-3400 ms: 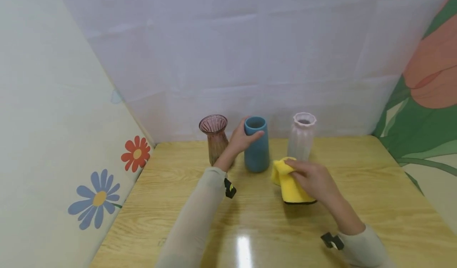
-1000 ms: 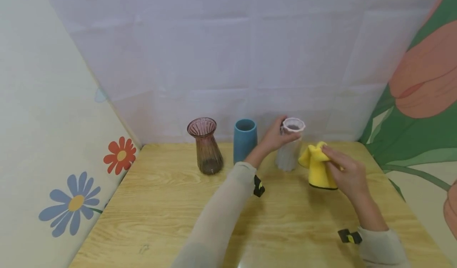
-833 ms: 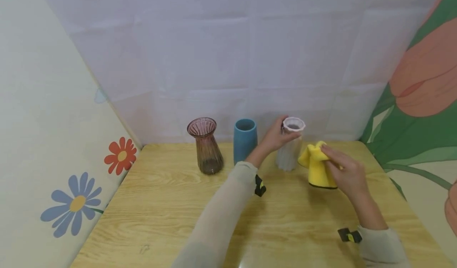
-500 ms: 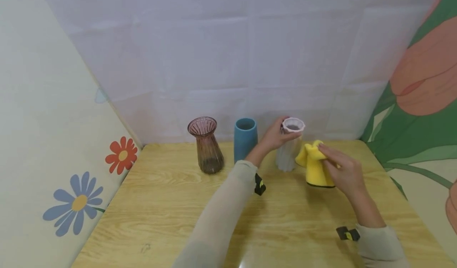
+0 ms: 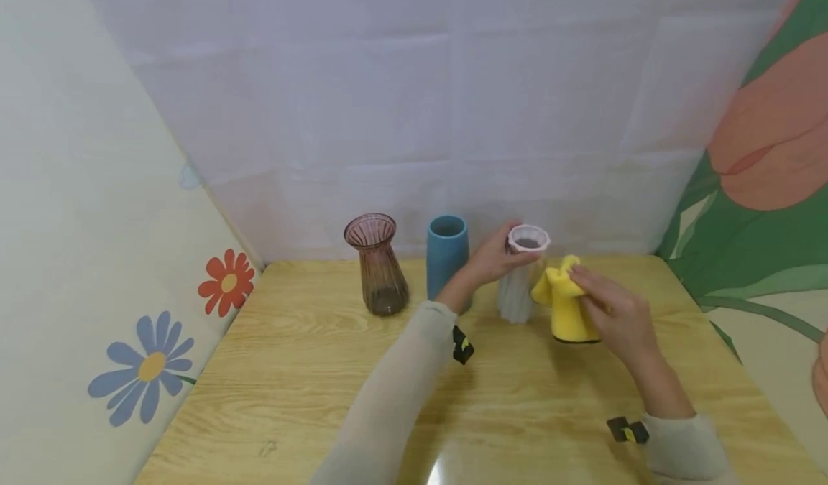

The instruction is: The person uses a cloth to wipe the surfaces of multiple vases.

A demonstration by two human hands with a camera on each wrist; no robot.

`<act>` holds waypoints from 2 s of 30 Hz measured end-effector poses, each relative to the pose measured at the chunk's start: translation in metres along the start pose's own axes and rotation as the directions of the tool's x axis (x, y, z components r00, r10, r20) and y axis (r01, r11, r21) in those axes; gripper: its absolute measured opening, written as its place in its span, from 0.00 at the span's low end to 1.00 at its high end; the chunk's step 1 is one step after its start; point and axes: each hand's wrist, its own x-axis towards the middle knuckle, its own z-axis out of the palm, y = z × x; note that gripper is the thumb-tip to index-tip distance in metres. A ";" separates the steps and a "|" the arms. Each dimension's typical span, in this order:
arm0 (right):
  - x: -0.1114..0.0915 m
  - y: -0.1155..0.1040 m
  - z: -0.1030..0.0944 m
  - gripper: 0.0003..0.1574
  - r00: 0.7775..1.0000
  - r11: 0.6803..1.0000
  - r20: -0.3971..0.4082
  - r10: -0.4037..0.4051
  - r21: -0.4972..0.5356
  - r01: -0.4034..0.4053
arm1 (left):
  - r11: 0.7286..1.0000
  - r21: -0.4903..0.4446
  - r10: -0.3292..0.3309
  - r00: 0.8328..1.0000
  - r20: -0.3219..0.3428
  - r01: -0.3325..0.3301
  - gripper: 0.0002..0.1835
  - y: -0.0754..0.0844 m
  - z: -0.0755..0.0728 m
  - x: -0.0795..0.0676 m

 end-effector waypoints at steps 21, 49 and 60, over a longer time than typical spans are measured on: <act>-0.008 -0.039 0.051 0.18 0.955 0.971 -0.176 -0.239 -0.050 0.234 | 0.995 -0.082 0.054 0.997 0.063 -0.048 0.37 -0.011 -0.031 -0.064; -0.023 -0.137 0.104 0.22 0.976 0.957 -0.026 -0.218 -0.200 0.208 | 0.927 -0.370 0.152 0.965 0.216 -0.064 0.60 -0.032 -0.076 -0.121; -0.027 -0.146 0.108 0.23 0.982 0.964 -0.006 -0.187 -0.195 0.182 | 0.916 -0.397 0.151 0.961 0.232 -0.048 0.62 -0.029 -0.082 -0.123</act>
